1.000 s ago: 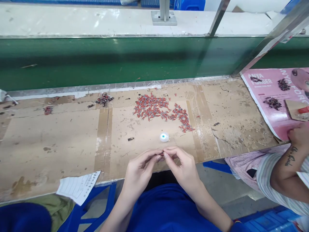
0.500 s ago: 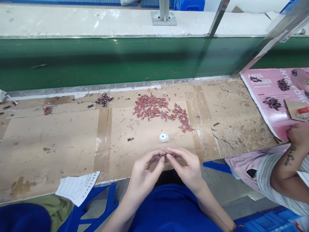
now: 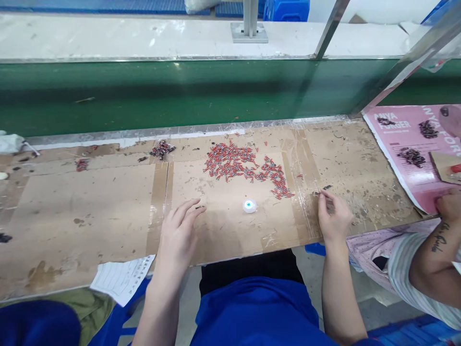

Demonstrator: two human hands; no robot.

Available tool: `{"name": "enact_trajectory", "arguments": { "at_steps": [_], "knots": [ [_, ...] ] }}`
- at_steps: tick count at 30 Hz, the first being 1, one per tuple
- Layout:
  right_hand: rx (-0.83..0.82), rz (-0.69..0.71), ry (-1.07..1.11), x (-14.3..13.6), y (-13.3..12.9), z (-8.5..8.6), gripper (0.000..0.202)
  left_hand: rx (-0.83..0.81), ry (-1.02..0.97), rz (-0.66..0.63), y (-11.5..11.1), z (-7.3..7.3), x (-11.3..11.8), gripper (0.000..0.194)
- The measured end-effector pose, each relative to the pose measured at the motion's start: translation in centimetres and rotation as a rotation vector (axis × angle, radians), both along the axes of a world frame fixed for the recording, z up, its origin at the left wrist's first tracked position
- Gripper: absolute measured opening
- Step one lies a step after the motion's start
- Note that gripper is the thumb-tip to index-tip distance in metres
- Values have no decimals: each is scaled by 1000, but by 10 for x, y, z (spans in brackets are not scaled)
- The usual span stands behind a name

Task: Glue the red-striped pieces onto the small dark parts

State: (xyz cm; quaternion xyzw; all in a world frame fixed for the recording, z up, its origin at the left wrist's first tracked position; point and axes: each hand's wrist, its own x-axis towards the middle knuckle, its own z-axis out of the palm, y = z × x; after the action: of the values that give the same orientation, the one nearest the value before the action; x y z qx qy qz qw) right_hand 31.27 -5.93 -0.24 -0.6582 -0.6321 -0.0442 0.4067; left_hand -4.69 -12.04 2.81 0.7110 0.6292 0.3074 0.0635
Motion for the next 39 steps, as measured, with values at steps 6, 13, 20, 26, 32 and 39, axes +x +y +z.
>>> {"name": "enact_trajectory", "arguments": {
  "at_steps": [6, 13, 20, 26, 32, 39],
  "knots": [
    [-17, 126, -40, -44, -2, 7, 34, -154, 29, -41, 27, -40, -19, 38],
    [-288, 686, 120, -130, -16, -2, 51, -294, -64, 82, 23, -29, 2, 34],
    [-399, 771, 421, -133, -19, -3, 41, -335, -89, 161, 23, -28, 7, 24],
    [-488, 612, 936, -130, -22, -1, 51, -202, -30, 20, 10, -20, -14, 26],
    [-545, 447, 1282, -132, -18, 4, 37, -89, -26, -242, 20, -29, -19, 29],
    [-520, 357, 1173, -142, -17, 8, 27, -84, -159, -209, 19, -40, 12, 19]
  ]
}}
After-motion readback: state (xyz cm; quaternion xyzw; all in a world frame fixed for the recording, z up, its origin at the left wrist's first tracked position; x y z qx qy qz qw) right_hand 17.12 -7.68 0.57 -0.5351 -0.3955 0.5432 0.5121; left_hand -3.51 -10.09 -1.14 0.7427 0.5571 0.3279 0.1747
